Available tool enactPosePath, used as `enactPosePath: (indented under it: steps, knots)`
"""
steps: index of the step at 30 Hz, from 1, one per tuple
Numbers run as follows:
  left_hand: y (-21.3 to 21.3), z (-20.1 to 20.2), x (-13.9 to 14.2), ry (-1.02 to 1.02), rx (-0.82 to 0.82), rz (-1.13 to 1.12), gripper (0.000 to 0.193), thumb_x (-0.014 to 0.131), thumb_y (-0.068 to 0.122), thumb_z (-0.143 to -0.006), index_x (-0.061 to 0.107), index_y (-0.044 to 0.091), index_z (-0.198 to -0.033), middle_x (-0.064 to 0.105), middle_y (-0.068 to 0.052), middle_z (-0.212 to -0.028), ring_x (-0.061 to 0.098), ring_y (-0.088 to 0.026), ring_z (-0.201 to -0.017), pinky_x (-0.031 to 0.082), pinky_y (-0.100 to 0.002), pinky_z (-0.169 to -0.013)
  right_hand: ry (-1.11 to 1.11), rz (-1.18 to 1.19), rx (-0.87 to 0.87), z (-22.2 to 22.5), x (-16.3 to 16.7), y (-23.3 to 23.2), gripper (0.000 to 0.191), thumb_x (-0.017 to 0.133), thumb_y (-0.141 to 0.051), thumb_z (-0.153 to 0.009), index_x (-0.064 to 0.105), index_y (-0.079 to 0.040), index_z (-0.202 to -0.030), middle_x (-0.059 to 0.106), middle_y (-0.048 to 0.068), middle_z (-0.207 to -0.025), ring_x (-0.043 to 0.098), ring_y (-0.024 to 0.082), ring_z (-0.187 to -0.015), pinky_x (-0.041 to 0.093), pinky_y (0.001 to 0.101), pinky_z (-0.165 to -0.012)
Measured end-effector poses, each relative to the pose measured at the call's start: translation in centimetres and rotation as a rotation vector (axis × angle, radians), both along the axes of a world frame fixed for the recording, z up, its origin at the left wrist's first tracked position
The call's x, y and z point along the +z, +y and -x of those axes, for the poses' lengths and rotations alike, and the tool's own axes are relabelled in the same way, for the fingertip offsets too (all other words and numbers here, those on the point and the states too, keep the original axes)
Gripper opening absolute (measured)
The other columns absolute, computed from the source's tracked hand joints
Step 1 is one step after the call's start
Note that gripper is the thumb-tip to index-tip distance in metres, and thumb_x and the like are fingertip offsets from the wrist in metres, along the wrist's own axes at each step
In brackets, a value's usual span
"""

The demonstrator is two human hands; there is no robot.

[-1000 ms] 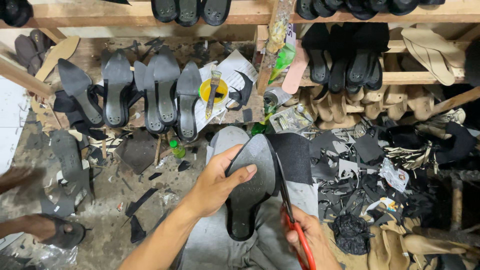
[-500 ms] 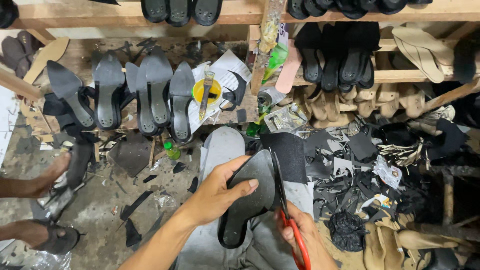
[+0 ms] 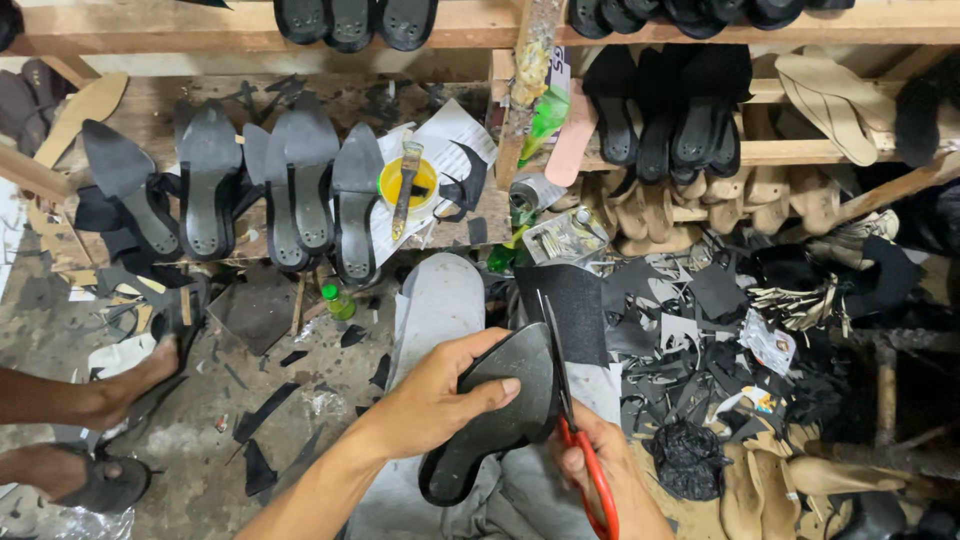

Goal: The person cuts black foam material to fit shoe soles using red-handled scissors. They repeatedly place the foam on the sole, trim the edges, and adjust the fit.

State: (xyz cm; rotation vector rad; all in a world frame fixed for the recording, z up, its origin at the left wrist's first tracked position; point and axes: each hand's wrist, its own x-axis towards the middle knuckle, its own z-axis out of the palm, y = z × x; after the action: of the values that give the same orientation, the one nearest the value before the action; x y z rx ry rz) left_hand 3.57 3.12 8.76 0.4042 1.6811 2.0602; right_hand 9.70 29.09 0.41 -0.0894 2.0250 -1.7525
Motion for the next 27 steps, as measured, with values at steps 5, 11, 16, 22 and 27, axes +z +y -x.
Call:
enactPosePath:
  steps: [5, 11, 16, 22, 27]
  knots:
    - [-0.5, 0.3, -0.5, -0.135, -0.034, -0.061, 0.038, 0.066, 0.008, -0.096, 0.06, -0.003, -0.132, 0.07, -0.002, -0.114, 0.06, -0.008, -0.103, 0.052, -0.027, -0.093, -0.033, 0.07, 0.036, -0.1, -1.3, 0.6, 0.087, 0.05, -0.089, -0.077, 0.062, -0.003, -0.087, 0.049, -0.003, -0.056, 0.048, 0.007, -0.044, 0.041, 0.0233, -0.039]
    - [-1.8, 0.9, 0.5, -0.067, -0.034, 0.08, 0.043, 0.071, 0.006, -0.092, 0.062, -0.004, -0.132, 0.069, -0.003, -0.11, 0.06, -0.009, -0.101, 0.051, -0.027, -0.09, -0.143, 0.156, 0.02, -0.4, -4.0, 1.5, 0.076, 0.06, -0.076, -0.083, 0.062, -0.001, -0.091, 0.049, 0.001, -0.057, 0.046, 0.009, -0.043, 0.037, 0.0244, -0.037]
    - [-6.7, 0.5, 2.9, -0.133, 0.35, -0.061, 0.049, 0.071, 0.003, -0.084, 0.061, -0.007, -0.132, 0.072, -0.009, -0.116, 0.066, -0.016, -0.104, 0.053, -0.032, -0.091, 0.26, -0.071, -0.065, -2.5, -7.5, -0.2, 0.067, 0.063, -0.063, -0.088, 0.065, 0.002, -0.106, 0.062, 0.01, -0.075, 0.06, 0.017, -0.064, 0.046, 0.0305, -0.057]
    - [-9.7, 1.1, 0.2, -0.119, 0.475, -0.426, 0.053, 0.065, 0.001, -0.091, 0.053, -0.009, -0.142, 0.068, -0.018, -0.115, 0.067, -0.024, -0.101, 0.056, -0.039, -0.088, -0.634, 0.681, -0.09, -3.4, -11.6, -2.1, 0.067, 0.061, -0.059, -0.087, 0.064, 0.003, -0.113, 0.068, 0.012, -0.084, 0.065, 0.019, -0.072, 0.05, 0.0306, -0.065]
    - [-5.4, 1.9, -4.0, -0.212, 0.358, -0.706, 0.058, 0.07, 0.0, -0.085, 0.049, -0.004, -0.139, 0.066, -0.017, -0.115, 0.068, -0.029, -0.1, 0.057, -0.043, -0.086, -0.783, 0.932, -0.131, -2.1, -13.0, -1.6, 0.068, 0.058, -0.056, -0.087, 0.064, 0.004, -0.119, 0.073, 0.013, -0.092, 0.069, 0.02, -0.078, 0.054, 0.0307, -0.071]
